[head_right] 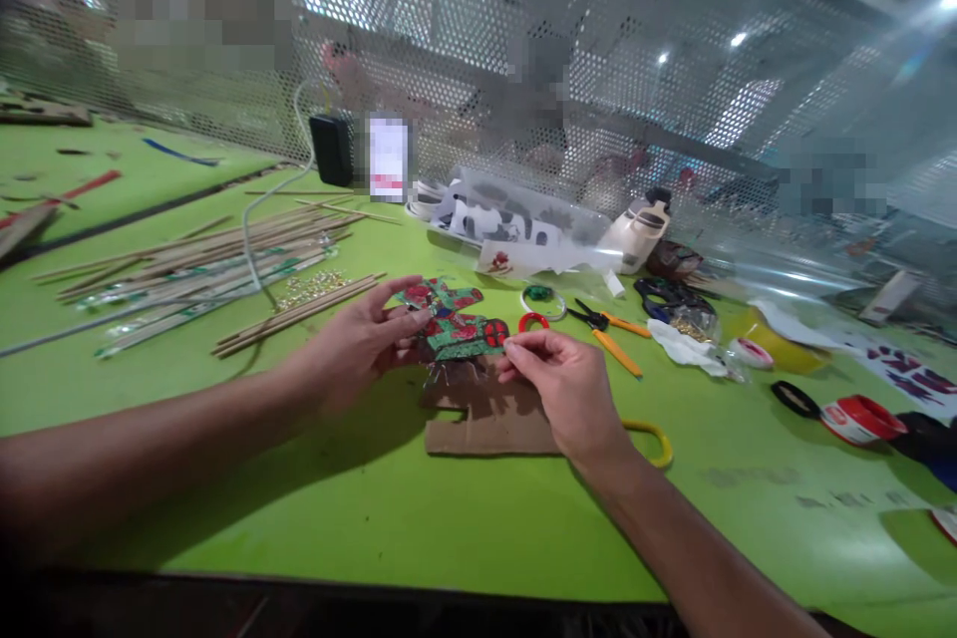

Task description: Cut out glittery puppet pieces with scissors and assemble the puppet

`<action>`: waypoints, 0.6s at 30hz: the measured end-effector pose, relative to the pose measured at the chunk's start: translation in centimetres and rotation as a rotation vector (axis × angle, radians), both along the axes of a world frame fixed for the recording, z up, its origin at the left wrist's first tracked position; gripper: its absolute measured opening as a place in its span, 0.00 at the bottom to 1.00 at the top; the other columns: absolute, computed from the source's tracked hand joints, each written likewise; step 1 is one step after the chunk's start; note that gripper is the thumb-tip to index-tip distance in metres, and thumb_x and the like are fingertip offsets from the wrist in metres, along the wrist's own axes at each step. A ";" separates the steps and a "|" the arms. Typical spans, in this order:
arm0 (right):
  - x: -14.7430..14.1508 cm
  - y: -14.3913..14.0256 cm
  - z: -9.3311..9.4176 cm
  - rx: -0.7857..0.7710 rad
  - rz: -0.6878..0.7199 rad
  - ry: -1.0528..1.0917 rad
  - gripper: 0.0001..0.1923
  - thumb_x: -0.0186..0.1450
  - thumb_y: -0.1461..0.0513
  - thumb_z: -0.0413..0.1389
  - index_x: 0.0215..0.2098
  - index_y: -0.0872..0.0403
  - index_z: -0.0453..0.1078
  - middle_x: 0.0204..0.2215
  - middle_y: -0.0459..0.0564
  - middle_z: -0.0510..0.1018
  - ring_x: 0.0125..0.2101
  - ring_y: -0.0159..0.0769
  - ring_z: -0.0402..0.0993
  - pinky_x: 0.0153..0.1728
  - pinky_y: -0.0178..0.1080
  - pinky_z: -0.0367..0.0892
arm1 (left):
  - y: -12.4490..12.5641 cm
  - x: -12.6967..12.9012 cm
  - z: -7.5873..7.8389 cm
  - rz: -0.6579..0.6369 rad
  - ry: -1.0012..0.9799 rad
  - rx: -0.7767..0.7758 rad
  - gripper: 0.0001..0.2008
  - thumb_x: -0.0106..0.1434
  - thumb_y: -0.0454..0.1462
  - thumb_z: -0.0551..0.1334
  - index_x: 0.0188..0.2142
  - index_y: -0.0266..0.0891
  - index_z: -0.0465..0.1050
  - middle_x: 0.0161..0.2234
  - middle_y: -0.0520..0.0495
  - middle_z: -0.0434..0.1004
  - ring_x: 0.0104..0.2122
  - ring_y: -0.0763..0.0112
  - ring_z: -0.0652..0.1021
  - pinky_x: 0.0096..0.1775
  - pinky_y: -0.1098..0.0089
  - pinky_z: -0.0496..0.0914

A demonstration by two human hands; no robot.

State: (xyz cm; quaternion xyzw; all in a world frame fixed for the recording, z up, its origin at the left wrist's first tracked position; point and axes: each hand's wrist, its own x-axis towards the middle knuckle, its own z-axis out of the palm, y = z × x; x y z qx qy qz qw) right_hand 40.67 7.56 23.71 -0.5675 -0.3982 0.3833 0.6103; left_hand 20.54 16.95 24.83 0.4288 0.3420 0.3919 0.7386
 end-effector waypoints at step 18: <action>-1.5 -0.9 0.8 -0.185 0.254 -0.326 0.12 0.59 0.54 0.64 0.31 0.56 0.75 0.25 0.48 0.77 0.25 0.34 0.72 0.30 0.39 0.69 | 1.3 0.0 -1.4 0.044 0.109 0.190 0.30 0.56 0.26 0.71 0.57 0.41 0.70 0.27 0.54 0.76 0.29 0.71 0.78 0.35 0.70 0.71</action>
